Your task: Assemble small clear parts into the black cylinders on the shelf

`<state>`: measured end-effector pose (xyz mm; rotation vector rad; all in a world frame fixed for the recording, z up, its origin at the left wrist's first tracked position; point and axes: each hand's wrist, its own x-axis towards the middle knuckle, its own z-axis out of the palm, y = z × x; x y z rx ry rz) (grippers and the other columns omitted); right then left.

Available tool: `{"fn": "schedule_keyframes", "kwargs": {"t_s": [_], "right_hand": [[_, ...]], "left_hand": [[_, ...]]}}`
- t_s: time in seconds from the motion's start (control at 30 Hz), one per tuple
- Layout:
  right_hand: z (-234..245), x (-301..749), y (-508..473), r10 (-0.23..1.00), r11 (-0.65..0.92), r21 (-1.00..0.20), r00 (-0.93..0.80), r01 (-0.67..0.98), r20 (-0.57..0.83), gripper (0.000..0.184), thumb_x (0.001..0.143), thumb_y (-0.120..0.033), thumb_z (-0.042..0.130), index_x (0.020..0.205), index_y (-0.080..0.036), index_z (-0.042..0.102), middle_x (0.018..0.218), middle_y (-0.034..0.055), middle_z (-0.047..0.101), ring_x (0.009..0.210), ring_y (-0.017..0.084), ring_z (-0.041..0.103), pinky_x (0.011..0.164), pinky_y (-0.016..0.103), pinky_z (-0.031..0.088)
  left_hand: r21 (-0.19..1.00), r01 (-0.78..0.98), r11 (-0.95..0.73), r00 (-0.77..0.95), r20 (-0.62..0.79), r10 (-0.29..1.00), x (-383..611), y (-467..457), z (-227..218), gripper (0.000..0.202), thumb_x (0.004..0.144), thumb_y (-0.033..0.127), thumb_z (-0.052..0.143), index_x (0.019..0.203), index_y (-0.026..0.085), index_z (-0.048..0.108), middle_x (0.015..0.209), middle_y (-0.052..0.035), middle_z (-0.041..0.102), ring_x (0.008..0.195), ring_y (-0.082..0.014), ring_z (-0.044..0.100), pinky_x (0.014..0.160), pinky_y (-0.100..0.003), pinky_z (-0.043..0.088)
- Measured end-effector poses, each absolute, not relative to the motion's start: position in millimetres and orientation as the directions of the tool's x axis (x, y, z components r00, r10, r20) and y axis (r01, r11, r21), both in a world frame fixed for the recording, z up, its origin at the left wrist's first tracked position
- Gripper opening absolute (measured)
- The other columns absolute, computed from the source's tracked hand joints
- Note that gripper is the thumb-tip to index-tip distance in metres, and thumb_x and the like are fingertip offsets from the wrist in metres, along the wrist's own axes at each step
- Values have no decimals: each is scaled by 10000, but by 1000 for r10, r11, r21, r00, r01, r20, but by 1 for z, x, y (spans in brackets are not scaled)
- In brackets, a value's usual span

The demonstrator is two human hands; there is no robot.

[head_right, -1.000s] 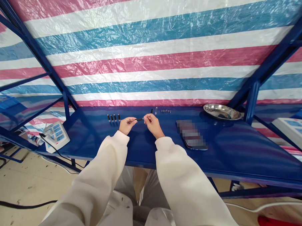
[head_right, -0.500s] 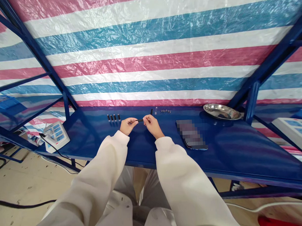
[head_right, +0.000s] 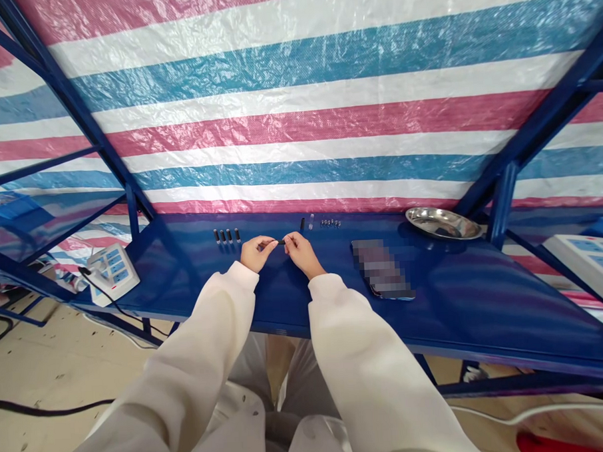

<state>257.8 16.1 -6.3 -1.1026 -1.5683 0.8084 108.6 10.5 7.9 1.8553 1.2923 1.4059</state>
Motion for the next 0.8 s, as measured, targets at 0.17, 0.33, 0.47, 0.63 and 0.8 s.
{"fn": "schedule_keyframes", "kwargs": {"t_s": [0.17, 0.33, 0.47, 0.63, 0.8], "right_hand": [[-7, 258, 16, 941, 329, -890, -37, 316, 335, 396, 840, -564, 341, 812, -207, 509, 543, -41, 487, 519, 119, 459, 576, 267, 388], [-9, 260, 16, 953, 293, -900, -20, 324, 303, 430, 848, -579, 303, 878, -201, 507, 532, -46, 476, 509, 123, 456, 571, 262, 386], [-7, 260, 14, 952, 302, -895, -60, 328, 300, 435, 859, -572, 288, 906, -201, 509, 541, -41, 488, 535, 130, 479, 603, 265, 400], [-2, 259, 9, 946, 323, -864, -111, 387, 304, 403, 871, -522, 305, 955, -193, 521, 566, -34, 515, 550, 132, 501, 636, 269, 412], [5, 259, 5, 948, 316, -821, -125, 476, 293, 352, 880, -443, 312, 930, -186, 548, 578, -26, 532, 565, 133, 518, 658, 271, 413]], "left_hand": [[678, 521, -519, 84, 564, 822, 109, 12, 6, 128, 750, 287, 651, 787, 172, 693, 759, -54, 690, 655, -139, 600, 673, -281, 484], [583, 570, -579, 224, 568, 792, 111, 12, 16, 123, 767, 255, 642, 837, 166, 689, 777, -47, 686, 690, -132, 589, 694, -269, 480], [402, 649, -645, 439, 494, 750, 105, 20, 49, 124, 778, 264, 631, 826, 176, 704, 801, -38, 694, 766, -153, 588, 749, -283, 467], [152, 732, -664, 630, 219, 745, 84, 51, 99, 107, 718, 163, 671, 813, 165, 720, 852, -55, 702, 826, -174, 618, 776, -281, 457], [-37, 848, -529, 530, 63, 846, 62, 73, 111, 218, 670, 3, 601, 793, 139, 719, 838, -73, 706, 861, -206, 633, 820, -314, 442]]}}
